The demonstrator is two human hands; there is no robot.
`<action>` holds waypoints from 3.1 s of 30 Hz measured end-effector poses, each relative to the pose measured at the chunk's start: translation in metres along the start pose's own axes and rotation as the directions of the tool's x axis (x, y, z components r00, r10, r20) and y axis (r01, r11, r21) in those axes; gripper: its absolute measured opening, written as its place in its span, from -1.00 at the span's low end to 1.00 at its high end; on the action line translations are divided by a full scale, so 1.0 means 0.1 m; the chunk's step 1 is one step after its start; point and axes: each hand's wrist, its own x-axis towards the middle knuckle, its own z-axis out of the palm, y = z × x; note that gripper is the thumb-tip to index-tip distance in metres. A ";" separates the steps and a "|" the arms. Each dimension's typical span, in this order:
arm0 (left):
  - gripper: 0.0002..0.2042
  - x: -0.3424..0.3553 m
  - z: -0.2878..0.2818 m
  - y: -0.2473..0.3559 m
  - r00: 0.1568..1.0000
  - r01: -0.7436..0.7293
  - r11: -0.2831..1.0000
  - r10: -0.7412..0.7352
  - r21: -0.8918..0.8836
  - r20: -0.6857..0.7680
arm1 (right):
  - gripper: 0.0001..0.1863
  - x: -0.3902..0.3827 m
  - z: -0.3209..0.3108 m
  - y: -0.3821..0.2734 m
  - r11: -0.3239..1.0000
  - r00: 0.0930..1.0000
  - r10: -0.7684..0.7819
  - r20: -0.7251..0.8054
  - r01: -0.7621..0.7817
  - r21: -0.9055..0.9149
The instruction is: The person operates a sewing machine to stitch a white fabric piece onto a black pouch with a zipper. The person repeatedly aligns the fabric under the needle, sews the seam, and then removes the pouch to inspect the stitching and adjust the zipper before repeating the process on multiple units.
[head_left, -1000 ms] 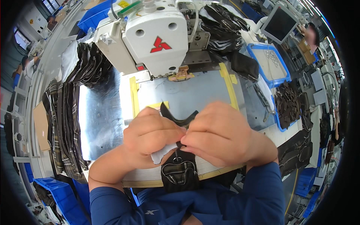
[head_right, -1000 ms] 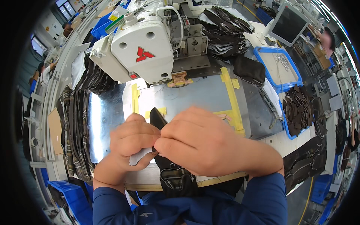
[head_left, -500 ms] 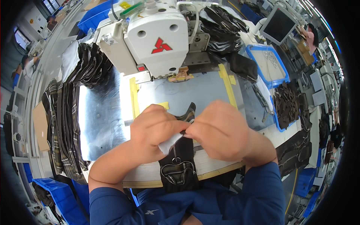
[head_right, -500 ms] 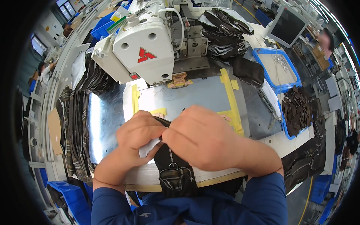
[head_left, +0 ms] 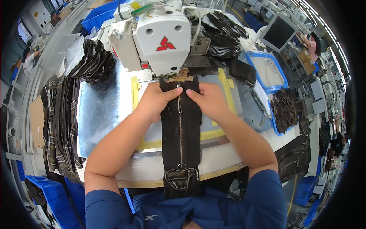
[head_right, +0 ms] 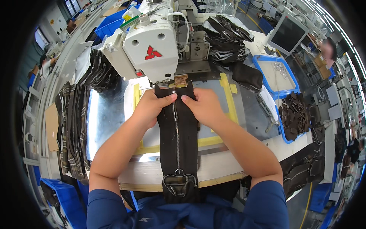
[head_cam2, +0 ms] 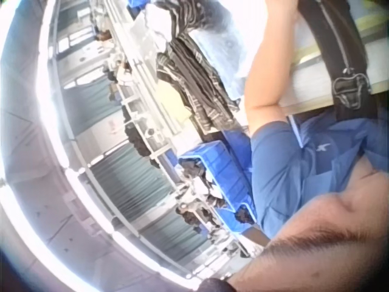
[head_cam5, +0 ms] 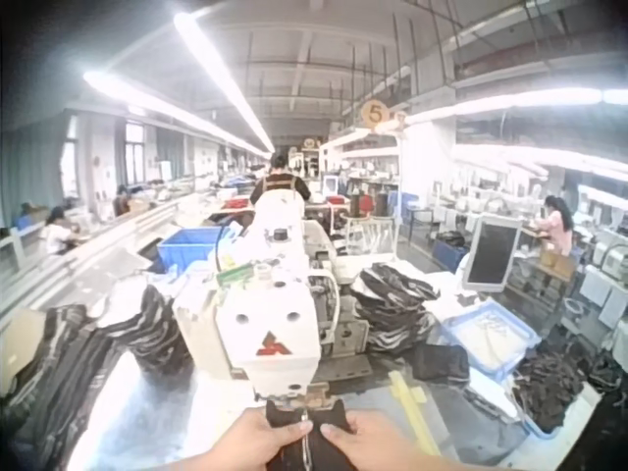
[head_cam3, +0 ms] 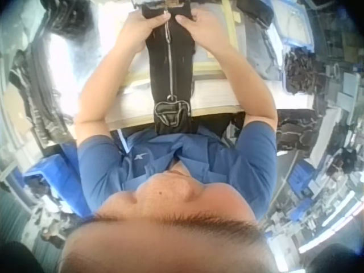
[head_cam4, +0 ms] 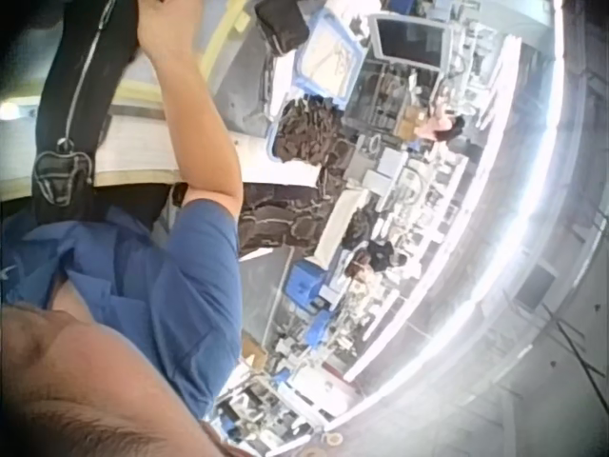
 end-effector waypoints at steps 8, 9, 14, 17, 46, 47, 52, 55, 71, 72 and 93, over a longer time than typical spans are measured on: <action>-0.16 -0.38 -0.08 -0.11 0.905 -0.301 0.161 0.359 0.940 0.228 | -0.72 0.14 0.00 0.01 0.731 0.976 -0.216 -0.015 0.151 -0.666; -0.13 -0.36 -0.15 -0.20 0.843 -0.436 0.046 0.370 0.899 0.390 | -0.72 0.15 0.00 -0.01 0.729 0.978 -0.210 -0.008 0.151 -0.668; -0.01 -0.22 -0.15 -0.31 0.740 -0.548 -0.148 0.372 0.823 0.560 | -0.72 0.25 -0.05 -0.05 0.725 0.982 -0.186 0.035 0.161 -0.670; 0.03 -0.14 -0.12 -0.25 0.755 -0.543 -0.163 0.335 0.824 0.564 | -0.73 0.32 -0.10 -0.02 0.707 0.978 -0.200 0.060 0.186 -0.682; 0.09 0.11 -0.12 -0.03 0.802 -0.591 0.083 0.171 0.802 0.573 | -0.43 0.29 -0.28 -0.10 0.504 0.758 -0.308 0.575 0.642 -0.578; 0.09 0.12 -0.11 -0.04 0.795 -0.598 0.074 0.185 0.798 0.578 | -0.43 0.29 -0.29 -0.10 0.505 0.757 -0.303 0.578 0.642 -0.577; 0.09 0.13 -0.10 -0.05 0.810 -0.582 0.119 0.165 0.804 0.562 | -0.42 0.28 -0.27 -0.06 0.529 0.770 -0.294 0.567 0.625 -0.574; 0.10 0.12 -0.09 -0.06 0.809 -0.584 0.122 0.172 0.802 0.563 | -0.39 0.25 -0.27 -0.08 0.542 0.772 -0.292 0.565 0.620 -0.568; 0.06 0.09 -0.11 -0.07 0.822 -0.569 0.166 0.159 0.806 0.547 | -0.32 0.23 -0.25 -0.13 0.554 0.780 -0.226 0.584 0.596 -0.581; 0.06 0.08 -0.12 -0.07 0.820 -0.571 0.151 0.166 0.807 0.548 | -0.32 0.23 -0.24 -0.14 0.552 0.779 -0.229 0.583 0.598 -0.582; 0.17 0.04 -0.02 -0.17 0.830 -0.537 -0.031 0.159 0.843 0.534 | -0.71 -1.07 -3.22 0.22 0.381 0.813 0.118 -0.571 -0.568 -0.730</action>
